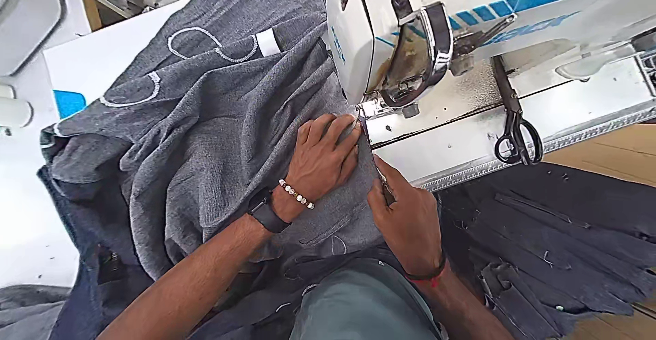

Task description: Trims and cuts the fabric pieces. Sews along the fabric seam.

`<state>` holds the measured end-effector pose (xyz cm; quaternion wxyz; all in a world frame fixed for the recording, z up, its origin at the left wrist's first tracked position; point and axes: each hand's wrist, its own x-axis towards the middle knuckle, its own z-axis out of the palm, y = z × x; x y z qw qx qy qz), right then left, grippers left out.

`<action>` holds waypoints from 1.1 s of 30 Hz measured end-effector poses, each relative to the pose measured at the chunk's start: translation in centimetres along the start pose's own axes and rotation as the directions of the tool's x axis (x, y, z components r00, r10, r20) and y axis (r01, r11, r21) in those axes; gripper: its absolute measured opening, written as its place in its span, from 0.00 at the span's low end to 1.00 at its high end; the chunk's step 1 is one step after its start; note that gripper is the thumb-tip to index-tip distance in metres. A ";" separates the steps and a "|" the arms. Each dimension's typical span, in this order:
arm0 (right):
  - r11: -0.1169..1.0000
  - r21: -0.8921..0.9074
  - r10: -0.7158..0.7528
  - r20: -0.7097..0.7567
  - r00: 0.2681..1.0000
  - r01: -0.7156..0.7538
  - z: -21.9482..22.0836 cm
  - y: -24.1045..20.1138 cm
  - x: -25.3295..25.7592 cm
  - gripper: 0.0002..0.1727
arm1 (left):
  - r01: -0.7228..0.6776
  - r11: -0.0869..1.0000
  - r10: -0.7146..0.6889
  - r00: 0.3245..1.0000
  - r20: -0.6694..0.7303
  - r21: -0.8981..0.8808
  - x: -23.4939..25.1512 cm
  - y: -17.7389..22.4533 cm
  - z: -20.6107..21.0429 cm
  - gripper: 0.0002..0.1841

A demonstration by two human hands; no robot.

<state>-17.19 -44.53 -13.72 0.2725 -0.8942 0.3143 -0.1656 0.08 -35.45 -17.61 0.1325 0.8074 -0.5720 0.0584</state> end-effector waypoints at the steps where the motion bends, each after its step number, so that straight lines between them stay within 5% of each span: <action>1: 1.000 -0.018 -0.009 -0.003 1.000 0.009 -0.2 -0.1 0.2 0.22 | -0.017 1.000 0.017 1.000 -0.010 -0.002 0.2 -0.2 -0.1 0.22; 11: 0.964 -0.240 -0.067 0.196 0.978 0.114 -1.7 -2.1 6.1 0.18 | -0.329 0.944 0.324 0.940 -0.104 -0.035 3.2 -4.3 -0.5 0.15; 16: 0.966 -0.241 -0.032 0.230 0.973 0.089 0.8 0.9 8.9 0.28 | 0.109 0.977 -0.101 0.993 0.055 -0.183 0.6 0.0 -0.4 0.20; 19: 0.961 -0.262 -0.041 0.199 0.979 0.093 0.7 2.2 8.7 0.24 | 0.154 0.982 -0.143 0.985 0.101 -0.113 -0.4 -0.3 -0.1 0.27; 25: 0.988 -0.014 -0.139 0.307 0.942 0.151 -4.0 7.4 3.1 0.34 | -0.005 0.995 0.010 0.998 0.054 -0.100 -0.5 -1.4 -0.1 0.23; 28: 0.961 0.049 -0.274 0.305 0.912 0.272 -4.7 7.0 -2.1 0.21 | -0.159 0.979 0.156 0.987 -0.039 -0.124 -0.4 -1.4 0.3 0.20; 31: 0.874 0.064 -0.460 0.426 0.779 0.481 -1.8 5.6 -7.0 0.09 | -0.220 0.962 0.208 0.974 -0.088 -0.159 -0.6 -1.0 0.2 0.16; 33: 0.838 -0.022 -0.456 0.520 0.722 0.545 1.1 5.3 -8.1 0.07 | -0.229 0.960 0.211 0.970 -0.122 -0.159 -0.6 -0.7 -0.1 0.14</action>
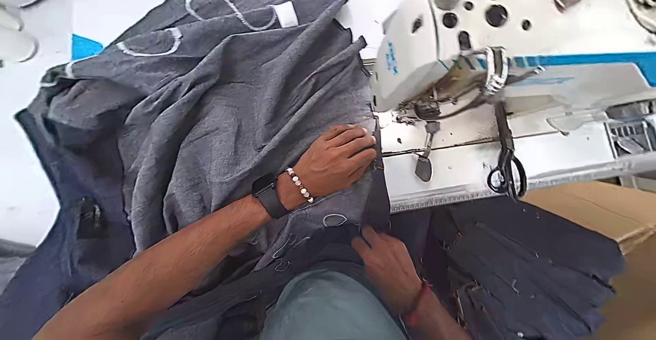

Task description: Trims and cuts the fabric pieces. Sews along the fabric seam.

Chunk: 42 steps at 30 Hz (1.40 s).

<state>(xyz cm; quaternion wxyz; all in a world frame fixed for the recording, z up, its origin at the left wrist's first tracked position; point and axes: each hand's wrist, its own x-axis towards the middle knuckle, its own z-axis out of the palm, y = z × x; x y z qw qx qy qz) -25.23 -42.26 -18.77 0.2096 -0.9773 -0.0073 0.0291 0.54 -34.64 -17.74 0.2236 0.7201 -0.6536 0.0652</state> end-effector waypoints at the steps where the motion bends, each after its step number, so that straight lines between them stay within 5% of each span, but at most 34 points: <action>1: 0.999 -0.002 0.036 0.116 0.993 -0.036 0.3 0.1 0.8 0.09 | -0.001 1.000 0.001 1.000 -0.002 0.005 0.0 0.0 -0.1 0.15; 3: 0.977 0.166 0.043 0.465 0.884 -0.135 -2.2 0.8 2.9 0.16 | 0.005 1.000 -0.005 1.000 0.019 0.014 -0.3 0.0 -0.2 0.17; 4: 0.953 0.258 0.002 0.522 0.853 -0.161 -3.6 1.2 3.7 0.17 | 0.010 1.000 -0.011 0.999 0.036 0.012 -0.5 0.0 -0.3 0.17; 6: 0.910 0.385 0.078 0.209 0.975 -0.156 -5.5 1.8 5.2 0.13 | 0.012 1.000 -0.012 0.998 0.059 0.005 -0.4 -0.2 -0.5 0.17; 7: 0.892 0.408 0.209 0.009 0.978 -0.194 -6.5 2.0 6.1 0.13 | 0.005 1.000 -0.005 0.998 0.070 -0.006 -0.4 -0.2 -0.5 0.17; 10: 0.867 0.329 0.480 -0.348 0.805 -0.375 -7.6 4.2 9.2 0.14 | -0.027 0.999 0.029 0.995 0.097 -0.029 -0.1 -0.1 -0.5 0.17; 15: 0.792 0.319 0.607 -0.319 0.728 -0.520 -6.9 4.9 11.6 0.14 | -0.030 0.998 0.032 0.999 0.043 -0.054 0.0 0.1 0.0 0.15; 19: 0.771 0.255 0.637 -0.327 0.698 -0.584 -6.7 4.0 12.3 0.13 | 0.132 0.991 -0.133 0.991 -0.014 -0.021 0.6 0.4 -0.2 0.14; 26: 0.816 0.193 0.571 -0.414 0.709 -0.545 -6.2 4.2 12.6 0.09 | 0.257 0.955 -0.273 0.957 0.097 0.147 1.3 -0.1 0.0 0.22; 31: 0.924 0.039 0.340 -0.538 0.771 -0.380 -5.0 4.4 11.8 0.13 | 0.268 0.949 -0.284 0.956 0.080 0.166 1.1 0.0 -0.1 0.23; 42: 0.944 -0.132 0.235 -0.377 0.896 -0.303 -6.1 4.7 11.9 0.18 | 0.134 0.981 -0.147 0.985 0.089 0.140 1.7 -1.5 0.0 0.22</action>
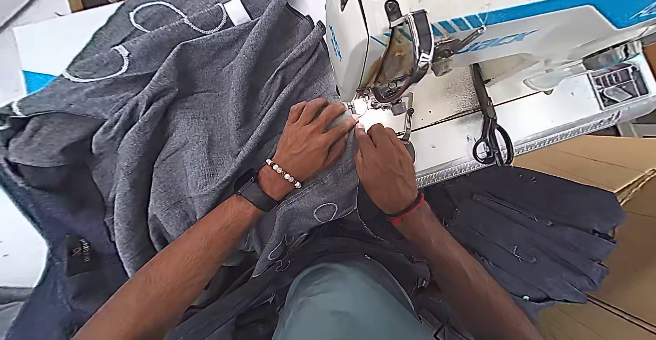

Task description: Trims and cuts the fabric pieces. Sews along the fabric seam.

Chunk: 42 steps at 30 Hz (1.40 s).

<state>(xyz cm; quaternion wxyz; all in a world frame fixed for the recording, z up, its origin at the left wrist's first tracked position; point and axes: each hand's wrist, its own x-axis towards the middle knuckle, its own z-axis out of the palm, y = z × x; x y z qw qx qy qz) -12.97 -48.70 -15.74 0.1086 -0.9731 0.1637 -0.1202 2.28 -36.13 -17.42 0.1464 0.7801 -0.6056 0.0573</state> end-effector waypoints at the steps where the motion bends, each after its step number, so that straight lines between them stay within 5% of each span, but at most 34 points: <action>1: 0.999 0.043 0.006 0.003 1.000 -0.007 -0.3 0.3 -0.6 0.19 | -0.018 1.000 0.019 1.000 0.015 -0.018 -0.1 0.5 -0.2 0.22; 5: 0.957 0.279 0.095 -0.041 0.995 -0.080 -2.1 0.3 -5.6 0.17 | -0.014 0.992 0.020 0.999 0.046 -0.129 -1.1 2.3 -0.1 0.23; 7: 0.939 0.335 0.048 0.084 0.995 -0.074 -2.5 -0.1 -9.0 0.23 | -0.029 0.990 0.033 0.999 0.030 -0.135 -1.5 1.8 0.2 0.23; 9: 0.950 0.311 0.009 0.111 0.994 -0.044 -1.8 -0.1 -12.4 0.19 | -0.052 0.990 0.056 0.998 0.026 -0.129 -1.6 1.6 0.1 0.22; 14: 0.991 0.101 0.118 -0.305 0.945 -0.091 -3.1 2.7 -15.6 0.06 | -0.049 0.995 0.053 0.997 0.047 -0.092 -1.4 1.6 -0.3 0.22; 16: 0.987 0.032 0.158 -0.154 0.975 -0.155 -4.0 3.1 -15.0 0.06 | -0.049 0.995 0.053 0.997 0.053 -0.081 -1.3 1.6 -0.5 0.23; 17: 0.982 -0.007 0.190 0.058 0.980 -0.190 -4.2 2.9 -14.5 0.05 | -0.049 0.995 0.054 0.997 0.055 -0.081 -1.3 1.7 -0.5 0.23; 19: 0.964 0.024 0.221 0.480 0.849 -0.265 -4.2 2.4 -12.7 0.08 | -0.055 0.995 0.060 0.997 0.057 -0.087 -1.3 1.7 -0.5 0.23; 20: 0.960 0.063 0.189 0.573 0.797 -0.273 -4.3 2.2 -11.6 0.09 | -0.056 0.994 0.061 0.997 0.056 -0.090 -1.2 1.7 -0.6 0.23; 21: 0.959 0.120 0.149 0.556 0.817 -0.257 -4.4 2.0 -10.7 0.11 | -0.055 0.994 0.060 0.997 0.056 -0.095 -1.2 1.7 -0.5 0.23; 23: 0.943 0.246 0.151 0.281 0.948 -0.223 -4.6 1.2 -8.7 0.14 | -0.058 0.993 0.063 0.997 0.048 -0.106 -1.3 1.6 -0.5 0.22; 26: 0.928 0.290 0.251 -0.031 0.967 -0.232 -3.6 0.8 -4.6 0.12 | -0.067 0.991 0.072 0.997 0.040 -0.114 -1.3 1.5 -0.4 0.22; 31: 0.923 0.220 0.328 -0.015 0.944 -0.317 -0.9 0.6 -0.9 0.14 | -0.062 0.992 0.067 0.997 0.043 -0.106 -1.2 1.5 -0.4 0.22; 36: 0.991 -0.040 0.117 -0.188 0.975 -0.126 0.6 -0.1 -0.6 0.12 | -0.069 0.994 0.072 0.997 0.034 -0.089 -1.5 1.6 -0.3 0.22; 42: 0.958 0.204 0.202 0.009 0.979 -0.200 -0.9 1.8 -2.0 0.11 | -0.112 0.991 0.112 0.994 -0.008 -0.077 -1.5 1.3 -0.1 0.21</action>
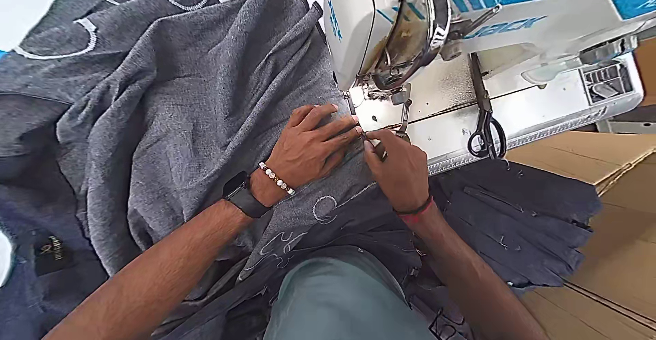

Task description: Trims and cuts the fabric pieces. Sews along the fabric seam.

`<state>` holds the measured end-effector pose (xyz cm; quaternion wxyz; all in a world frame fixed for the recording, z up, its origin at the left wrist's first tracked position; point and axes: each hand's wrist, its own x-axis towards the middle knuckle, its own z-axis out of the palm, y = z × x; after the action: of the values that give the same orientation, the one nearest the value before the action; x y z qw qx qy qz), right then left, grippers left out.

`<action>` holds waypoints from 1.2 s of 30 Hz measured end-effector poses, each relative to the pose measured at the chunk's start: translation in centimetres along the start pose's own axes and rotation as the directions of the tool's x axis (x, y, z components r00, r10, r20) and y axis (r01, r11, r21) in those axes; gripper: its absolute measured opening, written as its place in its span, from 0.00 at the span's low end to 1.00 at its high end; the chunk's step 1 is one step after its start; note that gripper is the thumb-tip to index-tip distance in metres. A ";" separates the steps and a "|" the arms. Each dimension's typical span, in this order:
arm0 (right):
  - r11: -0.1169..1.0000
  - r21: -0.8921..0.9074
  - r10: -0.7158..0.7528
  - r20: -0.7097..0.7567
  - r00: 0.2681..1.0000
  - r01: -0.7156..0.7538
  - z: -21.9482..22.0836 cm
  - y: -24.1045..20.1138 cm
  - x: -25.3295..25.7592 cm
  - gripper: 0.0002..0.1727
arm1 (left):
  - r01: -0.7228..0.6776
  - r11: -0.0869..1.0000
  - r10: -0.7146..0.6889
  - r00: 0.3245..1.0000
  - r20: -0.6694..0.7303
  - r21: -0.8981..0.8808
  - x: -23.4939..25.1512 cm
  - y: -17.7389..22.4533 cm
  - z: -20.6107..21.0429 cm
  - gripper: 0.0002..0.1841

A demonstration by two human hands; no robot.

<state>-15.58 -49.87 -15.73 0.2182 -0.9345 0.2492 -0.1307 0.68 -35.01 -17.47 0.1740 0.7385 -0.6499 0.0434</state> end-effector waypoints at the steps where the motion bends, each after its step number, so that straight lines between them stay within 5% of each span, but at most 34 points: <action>1: 1.000 0.019 0.006 0.004 1.000 -0.006 0.0 0.2 -0.7 0.12 | 0.005 1.000 -0.005 1.000 -0.008 -0.007 -0.1 0.1 0.1 0.21; 8: 0.956 -0.198 -0.223 -0.010 0.975 0.216 0.9 0.4 -2.5 0.19 | 0.015 1.000 -0.014 0.999 0.036 -0.026 0.1 0.2 -0.5 0.20; 19: 0.940 -0.256 -0.206 0.097 0.974 0.224 0.4 -0.4 0.9 0.22 | 0.030 1.000 -0.030 1.000 0.007 0.000 1.3 -3.0 -0.3 0.19; 29: 0.933 -0.320 -0.149 0.069 0.987 0.163 1.9 -2.6 4.9 0.19 | -0.206 0.978 0.207 0.978 -0.036 0.011 4.3 -10.7 -1.6 0.16; 31: 0.937 -0.312 -0.156 0.022 0.988 0.155 2.4 -2.4 4.5 0.19 | -0.136 0.988 0.132 0.990 0.049 0.079 4.2 -9.2 -2.9 0.16; 33: 0.946 -0.289 -0.171 -0.061 0.983 0.146 3.0 -1.9 3.7 0.19 | 0.094 0.972 -0.135 0.973 0.185 0.217 3.1 -3.7 -5.4 0.15; 36: 0.955 -0.277 -0.145 -0.117 0.982 0.108 3.3 -2.0 2.9 0.18 | 0.509 0.795 -0.583 0.790 0.187 0.330 -1.4 4.7 -5.3 0.32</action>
<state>-11.15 -48.74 -17.26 0.0625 -0.9584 0.2185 -0.1728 -3.23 -32.44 -12.04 -0.0136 0.9105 -0.4124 -0.0283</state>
